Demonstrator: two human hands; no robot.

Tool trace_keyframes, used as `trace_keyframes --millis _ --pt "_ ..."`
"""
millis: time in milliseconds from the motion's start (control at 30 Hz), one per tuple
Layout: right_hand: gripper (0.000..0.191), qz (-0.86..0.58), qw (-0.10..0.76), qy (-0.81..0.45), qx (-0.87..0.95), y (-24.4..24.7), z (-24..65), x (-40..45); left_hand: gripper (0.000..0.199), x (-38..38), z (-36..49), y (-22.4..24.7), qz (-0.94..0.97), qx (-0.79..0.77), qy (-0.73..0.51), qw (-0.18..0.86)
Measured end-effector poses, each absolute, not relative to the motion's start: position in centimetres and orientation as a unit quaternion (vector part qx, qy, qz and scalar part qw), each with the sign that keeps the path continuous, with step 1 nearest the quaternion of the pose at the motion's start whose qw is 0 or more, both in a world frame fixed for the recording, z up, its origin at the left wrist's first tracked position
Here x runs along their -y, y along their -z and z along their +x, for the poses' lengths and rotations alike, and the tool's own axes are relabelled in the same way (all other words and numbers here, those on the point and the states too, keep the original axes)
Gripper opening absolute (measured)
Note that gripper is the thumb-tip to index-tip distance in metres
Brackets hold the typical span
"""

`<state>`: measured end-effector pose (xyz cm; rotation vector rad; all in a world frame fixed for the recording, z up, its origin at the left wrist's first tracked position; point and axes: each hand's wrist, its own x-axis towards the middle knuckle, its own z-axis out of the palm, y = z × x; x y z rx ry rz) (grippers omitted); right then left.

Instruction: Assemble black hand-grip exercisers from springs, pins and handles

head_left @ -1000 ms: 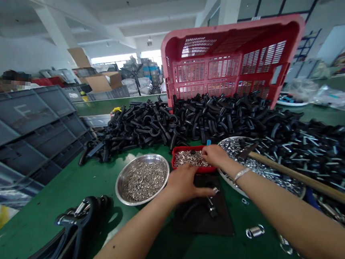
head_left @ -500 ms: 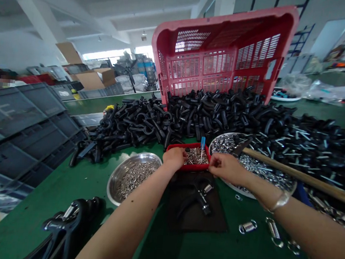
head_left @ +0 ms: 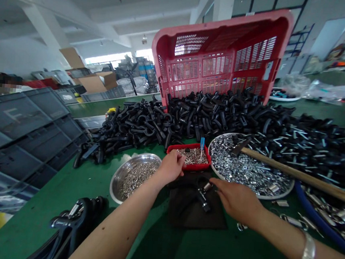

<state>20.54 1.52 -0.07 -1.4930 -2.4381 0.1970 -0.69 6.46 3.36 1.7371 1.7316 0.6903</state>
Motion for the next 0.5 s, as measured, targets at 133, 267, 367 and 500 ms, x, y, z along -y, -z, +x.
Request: trace_keyframes --millis 133,267,367,500 --pt "0.038 -0.511 0.219 -0.089 0.826 0.0 20.8 -2.7 0.014 -3.6 0.1 -3.2 0.567 -0.577 -0.329 0.487" --pt "0.028 -0.511 0.222 -0.16 0.815 0.4 20.5 -3.2 0.016 -2.5 0.5 -2.2 0.564 -0.538 -0.344 0.524" --pt "0.019 -0.531 0.245 -0.235 0.776 0.7 20.4 -3.4 0.018 -2.5 0.8 -1.2 0.614 -0.527 -0.339 0.48" --pt "0.017 -0.513 0.281 -0.212 0.783 0.9 20.2 -3.9 0.017 -2.6 1.0 -0.7 0.67 -0.544 -0.318 0.392"
